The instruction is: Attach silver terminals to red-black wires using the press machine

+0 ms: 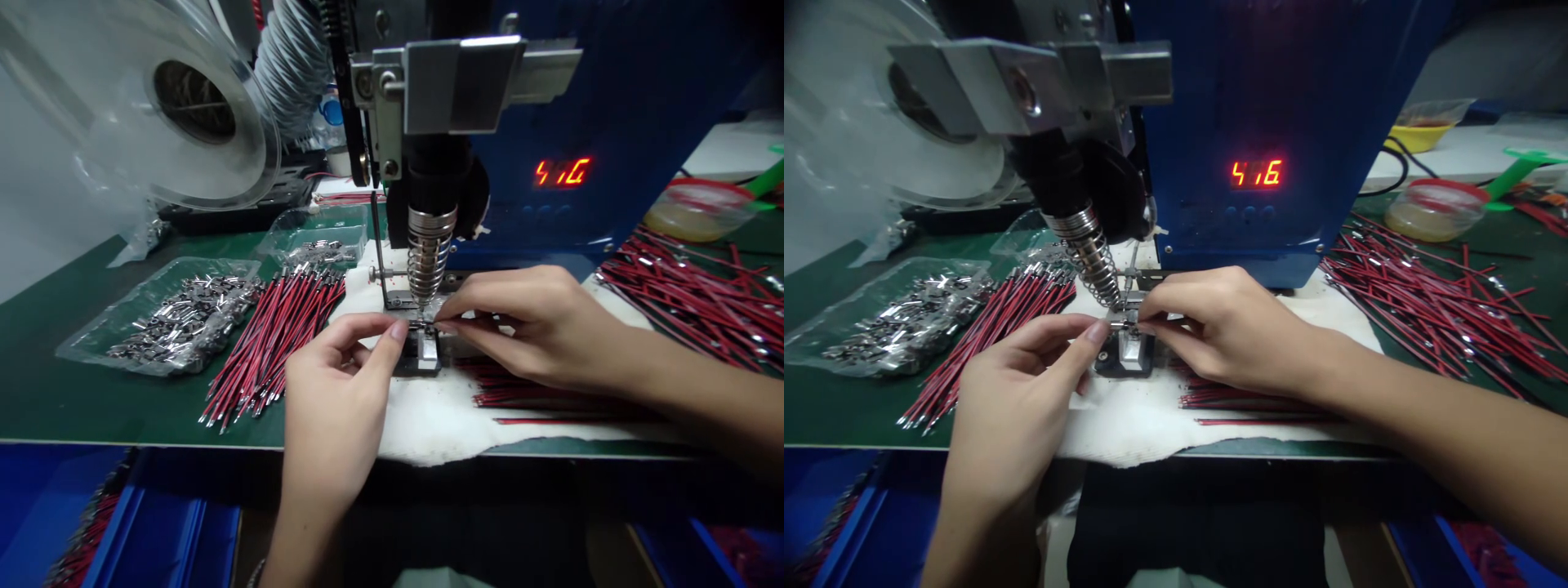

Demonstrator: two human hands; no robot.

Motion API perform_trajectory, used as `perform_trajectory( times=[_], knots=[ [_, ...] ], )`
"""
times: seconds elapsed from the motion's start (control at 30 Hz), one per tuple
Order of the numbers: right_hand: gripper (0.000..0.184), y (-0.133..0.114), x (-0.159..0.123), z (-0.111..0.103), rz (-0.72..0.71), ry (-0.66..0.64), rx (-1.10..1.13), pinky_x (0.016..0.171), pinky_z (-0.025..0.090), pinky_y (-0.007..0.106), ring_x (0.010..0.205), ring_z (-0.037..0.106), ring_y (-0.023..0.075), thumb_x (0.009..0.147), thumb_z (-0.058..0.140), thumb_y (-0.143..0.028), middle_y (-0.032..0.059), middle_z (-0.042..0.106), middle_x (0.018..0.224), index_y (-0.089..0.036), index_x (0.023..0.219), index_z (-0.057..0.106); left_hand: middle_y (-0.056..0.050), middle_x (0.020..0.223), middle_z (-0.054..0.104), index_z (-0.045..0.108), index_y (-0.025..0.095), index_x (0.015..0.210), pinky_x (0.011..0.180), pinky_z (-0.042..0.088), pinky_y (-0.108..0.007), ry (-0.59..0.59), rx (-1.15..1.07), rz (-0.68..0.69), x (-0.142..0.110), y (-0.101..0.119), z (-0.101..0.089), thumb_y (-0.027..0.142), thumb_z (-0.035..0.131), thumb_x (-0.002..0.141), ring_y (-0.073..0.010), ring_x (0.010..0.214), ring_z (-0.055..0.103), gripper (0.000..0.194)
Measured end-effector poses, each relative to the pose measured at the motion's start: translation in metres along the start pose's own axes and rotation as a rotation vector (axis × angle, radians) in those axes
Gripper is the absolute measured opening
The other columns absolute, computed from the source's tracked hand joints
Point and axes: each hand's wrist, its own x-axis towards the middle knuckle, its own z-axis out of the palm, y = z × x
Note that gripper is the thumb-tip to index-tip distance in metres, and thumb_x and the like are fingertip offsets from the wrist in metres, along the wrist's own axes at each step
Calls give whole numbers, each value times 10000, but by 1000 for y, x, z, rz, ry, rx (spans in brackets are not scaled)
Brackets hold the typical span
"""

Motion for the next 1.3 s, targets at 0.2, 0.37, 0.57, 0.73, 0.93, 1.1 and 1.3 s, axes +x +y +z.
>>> perform_trajectory(
  times=[0.2,0.37,0.57,0.73,0.93,1.1,1.3],
  knots=[
    [135,1,1,-1,-34,-20,-4,619,447,255,710,599,128,942,538,-157,29,666,839,-181,966,669,14,567,600,756,219,815,444,342,-185,2,24,10,1,0,0,380,737,793,-86,486,467,164],
    [140,0,0,-2,-27,-40,8,610,439,246,691,589,119,934,546,-140,20,661,828,-180,966,676,16,596,628,730,208,796,470,373,-176,-37,-41,12,3,0,2,348,721,814,-78,493,505,141],
    [134,-2,0,0,12,26,-11,628,458,256,719,619,132,922,565,-150,25,701,849,-178,951,693,8,673,661,731,197,798,488,367,-166,-30,-119,27,2,-2,2,316,739,799,-67,540,483,120],
    [130,-2,0,2,-33,69,-14,638,454,246,722,633,129,899,582,-120,36,717,842,-137,947,702,22,704,684,729,207,806,500,381,-152,-42,-141,25,1,-4,1,321,744,799,-60,553,508,114],
    [134,-3,-1,2,-8,67,-2,654,456,235,725,639,123,891,592,-114,40,727,854,-126,954,710,6,754,712,730,195,804,513,390,-166,-40,-150,29,2,-4,2,325,739,801,-70,581,545,131],
    [137,-4,0,2,5,67,6,647,458,232,732,646,125,891,593,-118,40,732,858,-130,959,711,6,720,696,731,189,804,513,389,-165,-37,-109,23,1,-5,1,348,741,796,-70,568,515,160],
    [136,-4,0,1,0,49,-1,639,448,224,724,631,113,896,594,-127,39,729,855,-111,956,715,-1,710,685,731,186,818,505,383,-173,-36,-84,13,1,-6,0,370,742,789,-74,560,503,188]
  ],
)
